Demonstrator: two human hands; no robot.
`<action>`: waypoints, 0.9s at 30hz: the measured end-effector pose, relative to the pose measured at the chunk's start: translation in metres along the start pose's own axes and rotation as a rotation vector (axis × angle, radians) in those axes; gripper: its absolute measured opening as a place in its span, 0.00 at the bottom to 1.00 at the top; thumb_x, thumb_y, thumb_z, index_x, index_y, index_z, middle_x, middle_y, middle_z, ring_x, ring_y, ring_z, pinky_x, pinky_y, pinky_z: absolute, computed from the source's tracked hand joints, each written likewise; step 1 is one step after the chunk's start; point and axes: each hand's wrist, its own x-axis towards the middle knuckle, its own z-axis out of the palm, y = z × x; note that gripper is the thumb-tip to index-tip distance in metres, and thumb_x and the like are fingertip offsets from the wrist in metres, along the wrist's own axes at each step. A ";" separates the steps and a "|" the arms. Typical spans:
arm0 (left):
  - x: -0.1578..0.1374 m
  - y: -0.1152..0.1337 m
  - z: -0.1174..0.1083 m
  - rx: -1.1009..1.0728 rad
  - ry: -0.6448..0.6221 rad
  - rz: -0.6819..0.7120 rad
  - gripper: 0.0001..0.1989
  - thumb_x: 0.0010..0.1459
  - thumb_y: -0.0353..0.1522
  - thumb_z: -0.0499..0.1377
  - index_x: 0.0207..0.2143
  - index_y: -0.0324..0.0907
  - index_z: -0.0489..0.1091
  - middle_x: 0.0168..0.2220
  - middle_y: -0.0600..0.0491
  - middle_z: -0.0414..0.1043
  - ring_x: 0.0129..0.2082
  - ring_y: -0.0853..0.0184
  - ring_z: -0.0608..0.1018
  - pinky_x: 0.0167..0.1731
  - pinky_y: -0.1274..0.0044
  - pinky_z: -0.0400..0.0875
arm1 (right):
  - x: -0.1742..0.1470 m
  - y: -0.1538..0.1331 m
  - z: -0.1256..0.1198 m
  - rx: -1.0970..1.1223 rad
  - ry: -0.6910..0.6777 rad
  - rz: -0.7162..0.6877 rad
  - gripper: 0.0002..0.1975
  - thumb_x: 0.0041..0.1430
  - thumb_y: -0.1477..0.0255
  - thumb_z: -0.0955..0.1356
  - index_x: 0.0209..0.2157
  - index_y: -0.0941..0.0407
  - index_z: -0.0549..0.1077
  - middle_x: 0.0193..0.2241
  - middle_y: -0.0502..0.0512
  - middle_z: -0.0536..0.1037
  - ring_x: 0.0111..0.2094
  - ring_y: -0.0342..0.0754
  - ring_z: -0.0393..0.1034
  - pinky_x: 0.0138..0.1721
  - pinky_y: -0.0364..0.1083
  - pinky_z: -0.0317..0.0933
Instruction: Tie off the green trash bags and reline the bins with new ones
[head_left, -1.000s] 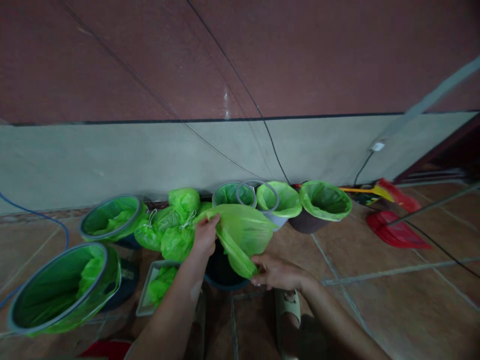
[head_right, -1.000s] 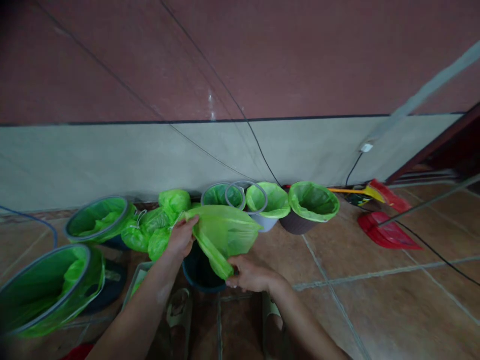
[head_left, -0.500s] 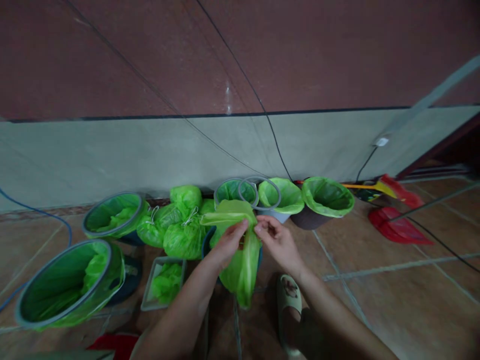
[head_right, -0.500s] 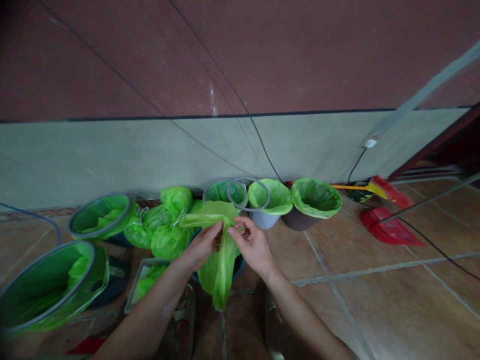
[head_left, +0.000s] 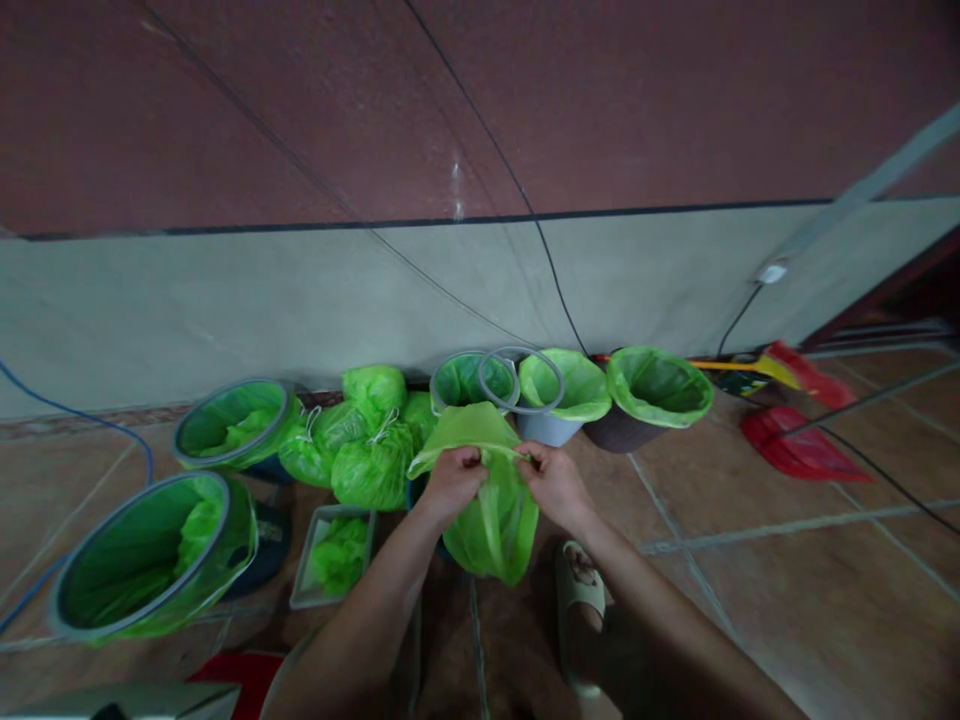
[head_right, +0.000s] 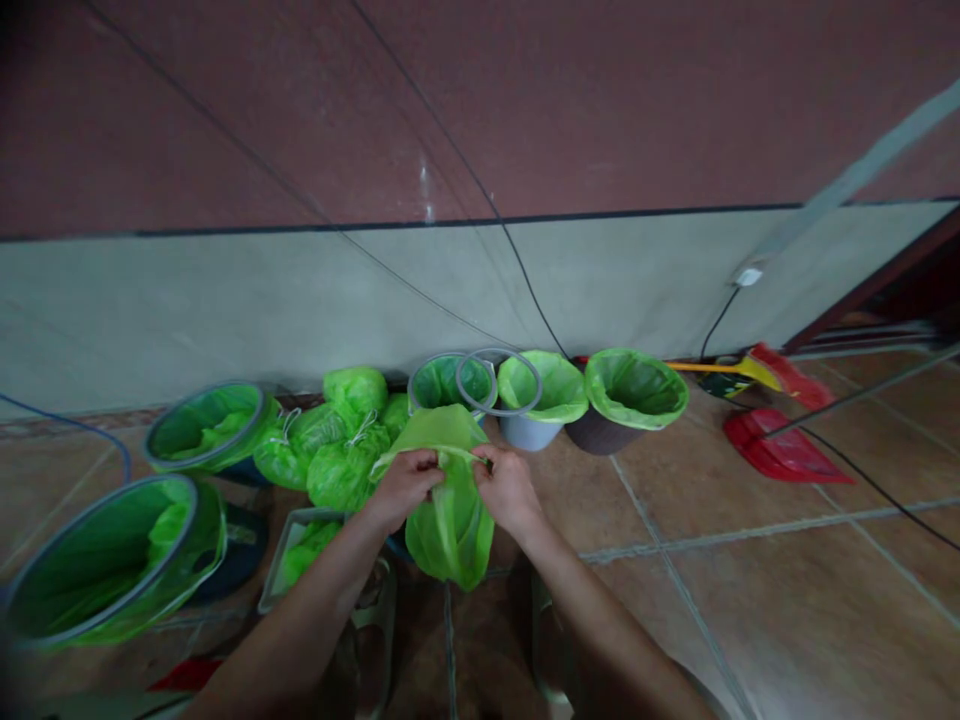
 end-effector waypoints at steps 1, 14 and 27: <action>0.003 -0.001 -0.007 0.111 0.057 0.024 0.15 0.48 0.19 0.57 0.15 0.43 0.63 0.16 0.58 0.58 0.25 0.67 0.70 0.33 0.77 0.68 | 0.001 0.000 -0.005 -0.062 0.011 0.022 0.16 0.60 0.70 0.62 0.40 0.56 0.80 0.27 0.53 0.80 0.28 0.47 0.72 0.31 0.43 0.60; 0.005 0.000 -0.150 0.666 0.649 -0.320 0.05 0.51 0.25 0.58 0.29 0.41 0.74 0.32 0.39 0.78 0.48 0.41 0.78 0.50 0.57 0.71 | 0.009 0.044 -0.072 -0.675 0.142 0.288 0.14 0.61 0.68 0.66 0.38 0.55 0.83 0.34 0.65 0.82 0.37 0.57 0.78 0.32 0.46 0.63; 0.008 -0.018 -0.179 0.515 0.755 -0.294 0.18 0.53 0.26 0.58 0.46 0.41 0.78 0.35 0.42 0.81 0.41 0.49 0.82 0.42 0.64 0.75 | 0.007 0.038 -0.046 -0.230 -0.217 0.070 0.21 0.49 0.80 0.65 0.42 0.53 0.82 0.29 0.53 0.83 0.29 0.46 0.75 0.32 0.42 0.63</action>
